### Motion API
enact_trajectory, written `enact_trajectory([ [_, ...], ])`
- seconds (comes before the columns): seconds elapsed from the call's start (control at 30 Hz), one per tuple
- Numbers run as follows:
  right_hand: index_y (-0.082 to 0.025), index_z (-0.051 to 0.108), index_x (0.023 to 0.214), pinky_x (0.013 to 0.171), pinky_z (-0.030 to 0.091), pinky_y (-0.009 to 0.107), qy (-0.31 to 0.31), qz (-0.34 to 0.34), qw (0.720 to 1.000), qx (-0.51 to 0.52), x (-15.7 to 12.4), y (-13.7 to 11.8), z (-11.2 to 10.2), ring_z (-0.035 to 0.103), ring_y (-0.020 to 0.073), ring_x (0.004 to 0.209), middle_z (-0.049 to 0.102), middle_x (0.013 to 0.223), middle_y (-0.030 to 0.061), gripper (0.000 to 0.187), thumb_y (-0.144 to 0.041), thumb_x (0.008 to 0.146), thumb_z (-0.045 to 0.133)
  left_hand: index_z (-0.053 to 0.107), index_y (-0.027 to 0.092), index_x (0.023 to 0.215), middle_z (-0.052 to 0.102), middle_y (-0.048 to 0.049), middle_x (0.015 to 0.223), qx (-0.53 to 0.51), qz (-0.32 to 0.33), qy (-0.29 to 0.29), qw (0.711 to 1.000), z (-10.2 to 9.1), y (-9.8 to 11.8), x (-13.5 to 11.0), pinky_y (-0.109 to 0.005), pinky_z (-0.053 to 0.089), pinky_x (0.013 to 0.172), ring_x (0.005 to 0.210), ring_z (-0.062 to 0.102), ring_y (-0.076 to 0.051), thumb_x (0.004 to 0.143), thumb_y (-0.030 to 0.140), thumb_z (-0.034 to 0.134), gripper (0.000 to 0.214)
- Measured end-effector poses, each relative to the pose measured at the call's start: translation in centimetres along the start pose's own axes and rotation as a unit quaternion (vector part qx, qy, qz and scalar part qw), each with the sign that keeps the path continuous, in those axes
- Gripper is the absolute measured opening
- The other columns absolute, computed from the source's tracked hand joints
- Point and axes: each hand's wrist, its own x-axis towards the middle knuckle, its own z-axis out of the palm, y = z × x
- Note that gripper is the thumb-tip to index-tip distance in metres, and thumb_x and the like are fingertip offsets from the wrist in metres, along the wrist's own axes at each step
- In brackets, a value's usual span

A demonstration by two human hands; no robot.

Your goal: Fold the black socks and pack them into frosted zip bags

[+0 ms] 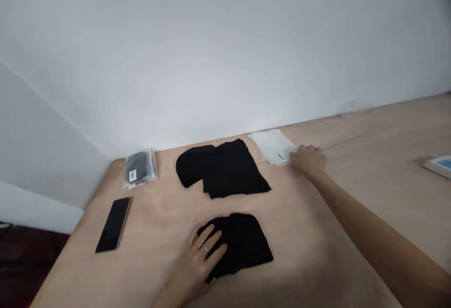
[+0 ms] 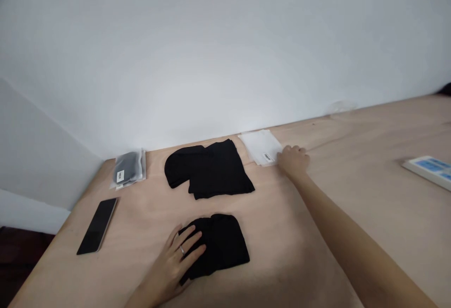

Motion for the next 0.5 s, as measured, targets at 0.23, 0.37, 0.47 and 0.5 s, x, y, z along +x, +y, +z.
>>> enact_trajectory([
  [0.23,-0.02,0.062,0.128,0.094,0.056,0.047,-0.033,0.029,0.978,0.206,-0.9,-1.5,-2.5,0.064,0.0248,0.112,0.062,0.133,0.0108,0.033,-0.036,0.099,0.064,0.053,0.021,0.143,0.058,-0.0133,0.148,-0.068,0.012,0.012,0.998,0.5,0.1,0.6,-0.056,0.038,0.118,0.141,0.05,-0.032,0.083,0.022,0.069,0.062],
  [0.37,-0.018,0.063,0.124,0.086,0.059,0.042,-0.07,0.044,0.911,0.404,-2.6,-2.5,-4.8,0.067,0.0219,0.102,0.066,0.124,0.0092,0.031,-0.036,0.1,0.063,0.056,0.021,0.141,0.061,-0.0137,0.144,-0.11,0.021,0.03,0.993,0.3,0.3,0.9,-0.058,0.039,0.116,0.137,0.053,-0.034,0.087,0.04,0.067,0.059],
  [0.47,-0.02,0.066,0.114,0.083,0.062,0.038,-0.103,0.02,0.824,0.556,-6.3,-3.5,-6.5,0.07,0.0209,0.098,0.07,0.117,0.0074,0.02,-0.033,0.1,0.06,0.059,0.021,0.138,0.064,-0.0143,0.138,-0.17,-0.01,0.081,0.982,-0.7,1.0,1.4,-0.059,0.041,0.114,0.138,0.051,-0.036,0.087,0.043,0.065,0.056],
  [0.5,-0.022,0.066,0.111,0.082,0.063,0.038,-0.118,0.007,0.793,0.598,-8.0,-3.9,-7.0,0.072,0.022,0.098,0.072,0.115,0.0068,0.017,-0.03,0.097,0.061,0.06,0.022,0.136,0.065,-0.0136,0.136,-0.192,-0.031,0.103,0.976,-1.1,1.3,1.6,-0.056,0.044,0.112,0.137,0.052,-0.034,0.089,0.04,0.064,0.05],
])
